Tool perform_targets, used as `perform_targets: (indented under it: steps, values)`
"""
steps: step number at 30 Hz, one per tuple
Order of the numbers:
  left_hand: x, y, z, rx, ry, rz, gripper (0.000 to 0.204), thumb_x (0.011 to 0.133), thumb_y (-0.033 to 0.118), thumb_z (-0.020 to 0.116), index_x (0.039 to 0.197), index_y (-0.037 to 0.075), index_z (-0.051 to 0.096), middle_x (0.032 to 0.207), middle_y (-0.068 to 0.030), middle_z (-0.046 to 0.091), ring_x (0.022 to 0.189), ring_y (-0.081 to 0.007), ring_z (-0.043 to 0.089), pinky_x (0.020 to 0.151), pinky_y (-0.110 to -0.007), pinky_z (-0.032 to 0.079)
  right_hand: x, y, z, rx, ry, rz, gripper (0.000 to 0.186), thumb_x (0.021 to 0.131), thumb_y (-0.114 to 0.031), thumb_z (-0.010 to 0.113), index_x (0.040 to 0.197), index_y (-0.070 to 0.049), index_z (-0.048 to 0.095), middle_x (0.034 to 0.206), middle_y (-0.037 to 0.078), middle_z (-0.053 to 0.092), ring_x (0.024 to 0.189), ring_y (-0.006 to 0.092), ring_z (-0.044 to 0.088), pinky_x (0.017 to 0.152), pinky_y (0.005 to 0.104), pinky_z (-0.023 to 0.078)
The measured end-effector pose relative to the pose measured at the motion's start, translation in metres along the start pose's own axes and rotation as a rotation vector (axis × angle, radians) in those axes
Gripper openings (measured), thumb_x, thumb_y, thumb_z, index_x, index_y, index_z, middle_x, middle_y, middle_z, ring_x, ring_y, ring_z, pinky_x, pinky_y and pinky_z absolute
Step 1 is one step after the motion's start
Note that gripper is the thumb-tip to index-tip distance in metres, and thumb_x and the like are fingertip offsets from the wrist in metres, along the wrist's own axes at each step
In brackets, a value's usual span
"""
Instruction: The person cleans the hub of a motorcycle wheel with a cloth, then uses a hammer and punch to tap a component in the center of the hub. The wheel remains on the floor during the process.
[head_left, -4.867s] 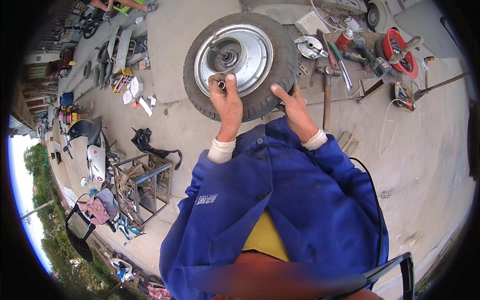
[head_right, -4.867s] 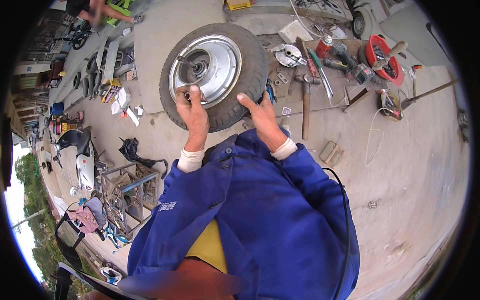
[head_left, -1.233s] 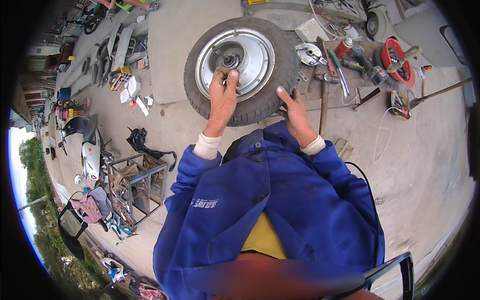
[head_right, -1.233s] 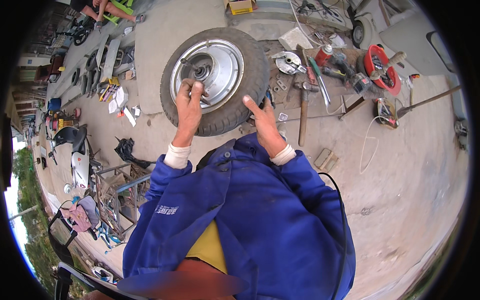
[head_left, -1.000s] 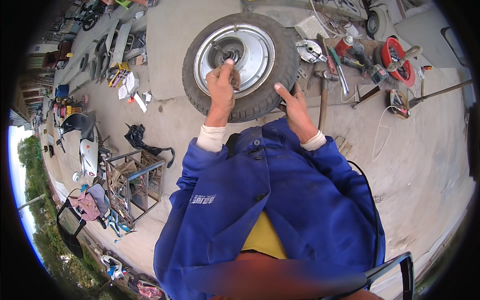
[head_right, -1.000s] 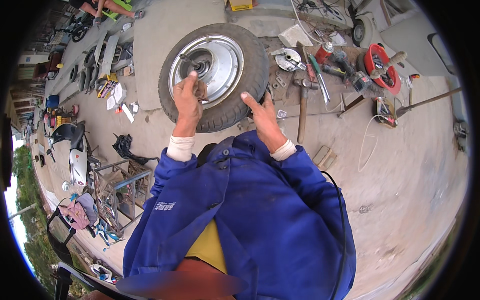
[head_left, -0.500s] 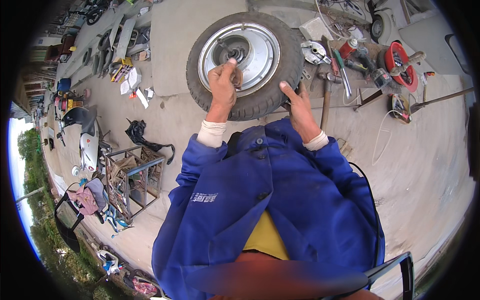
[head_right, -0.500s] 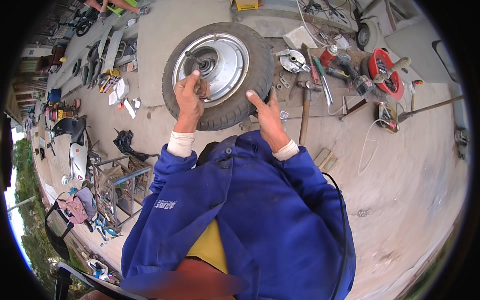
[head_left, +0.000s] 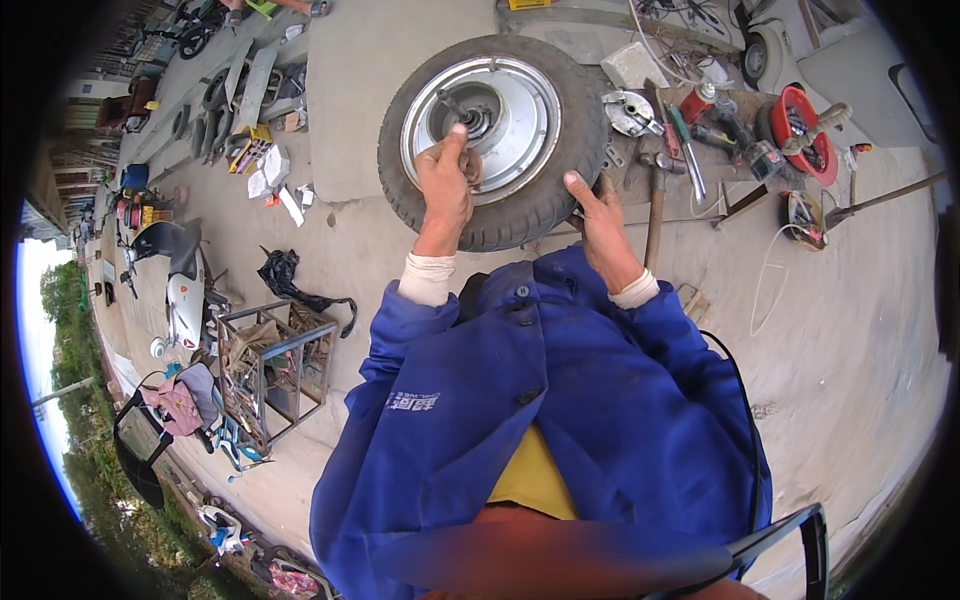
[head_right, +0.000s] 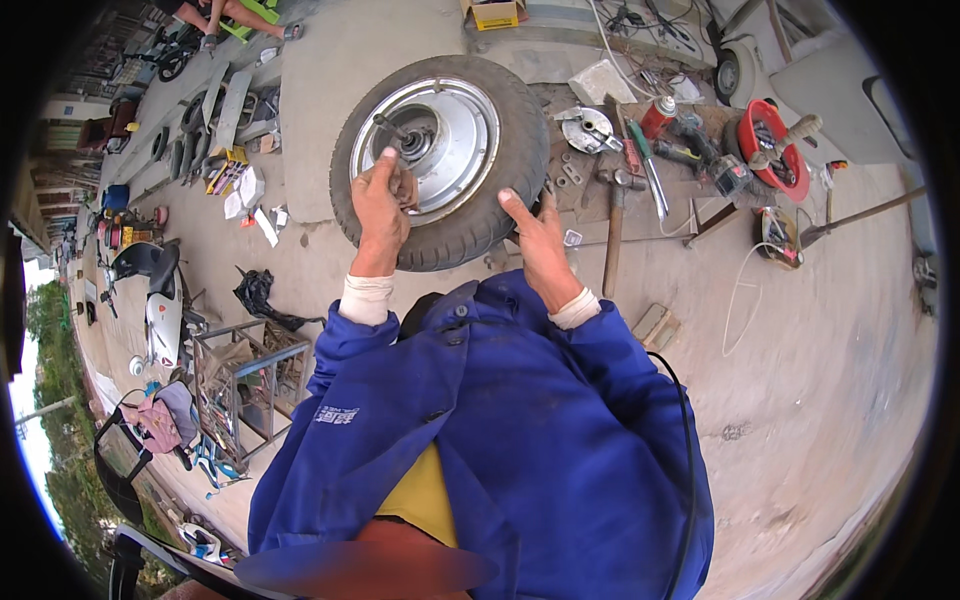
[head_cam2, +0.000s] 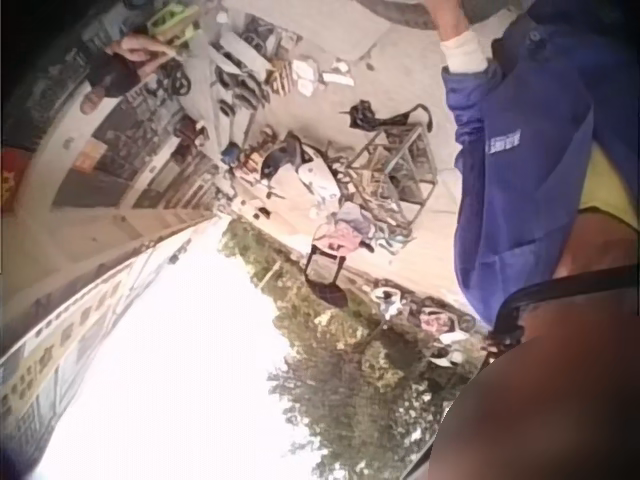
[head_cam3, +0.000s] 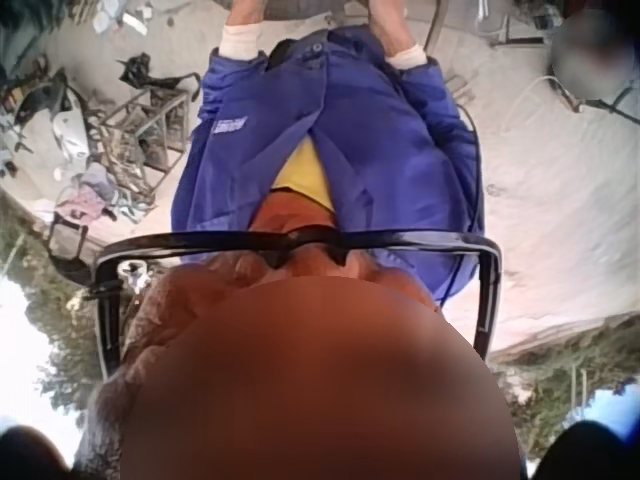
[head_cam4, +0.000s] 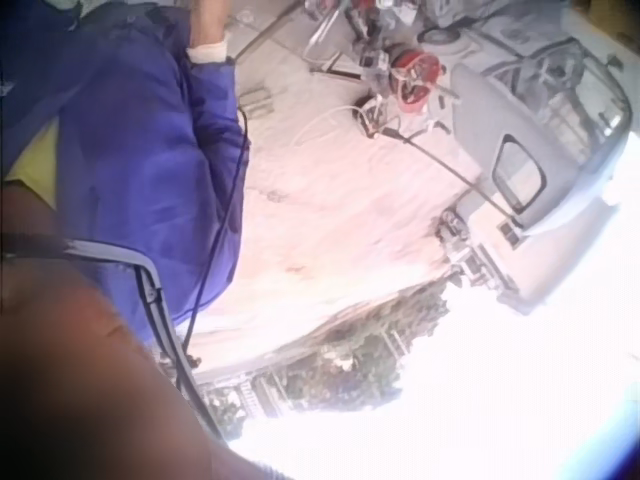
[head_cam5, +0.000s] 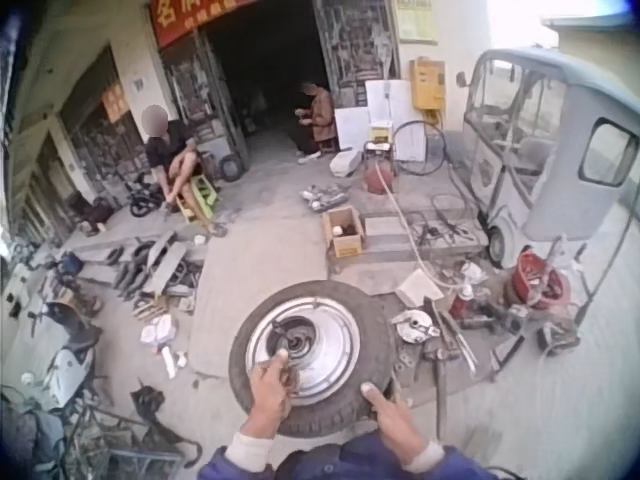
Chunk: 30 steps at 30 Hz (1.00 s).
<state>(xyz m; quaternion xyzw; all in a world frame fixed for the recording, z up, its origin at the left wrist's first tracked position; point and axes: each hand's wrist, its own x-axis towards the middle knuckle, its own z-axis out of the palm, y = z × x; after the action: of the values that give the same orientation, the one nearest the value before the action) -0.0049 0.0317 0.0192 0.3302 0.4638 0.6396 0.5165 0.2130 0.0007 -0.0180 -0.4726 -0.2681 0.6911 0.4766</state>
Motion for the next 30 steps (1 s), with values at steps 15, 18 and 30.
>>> perform_targets:
  steps: [15, 18, 30]
  values:
    - [-0.001, -0.008, -0.016, -0.054, 0.088, 0.015, 0.051, 0.105, 0.027, 0.068, 0.062, 0.011, 0.047, 0.058, 0.0015, 0.044, 0.053, -0.0089, 0.04, 0.051, -0.029, 0.031, 0.001, 0.003, 0.0, 0.012, 0.002, -0.023, 0.085, 0.097, -0.032, 0.079, 0.16, 0.002, 0.032, 0.151, 0.018, 0.053, 0.133, 0.0277, 0.057, 0.104, 0.0431, 0.052]
    - [0.012, 0.001, -0.047, -0.165, -0.321, -0.122, 0.054, 0.104, 0.027, 0.069, 0.06, 0.012, 0.041, 0.056, 0.0013, 0.043, 0.051, -0.0097, 0.04, 0.05, -0.028, 0.031, -0.006, -0.004, 0.008, 0.037, 0.018, 0.003, 0.09, 0.094, -0.028, 0.082, 0.16, 0.005, 0.03, 0.147, 0.02, 0.057, 0.13, 0.0283, 0.059, 0.108, 0.0402, 0.05]
    - [0.003, 0.003, -0.026, 0.061, 0.092, 0.03, 0.042, 0.105, 0.018, 0.065, 0.069, 0.011, 0.046, 0.06, 0.0017, 0.043, 0.053, -0.0094, 0.037, 0.05, -0.028, 0.031, 0.01, -0.005, -0.005, 0.008, 0.017, -0.024, 0.089, 0.093, -0.029, 0.083, 0.158, 0.006, 0.033, 0.147, 0.021, 0.055, 0.13, 0.0283, 0.059, 0.106, 0.0399, 0.052]
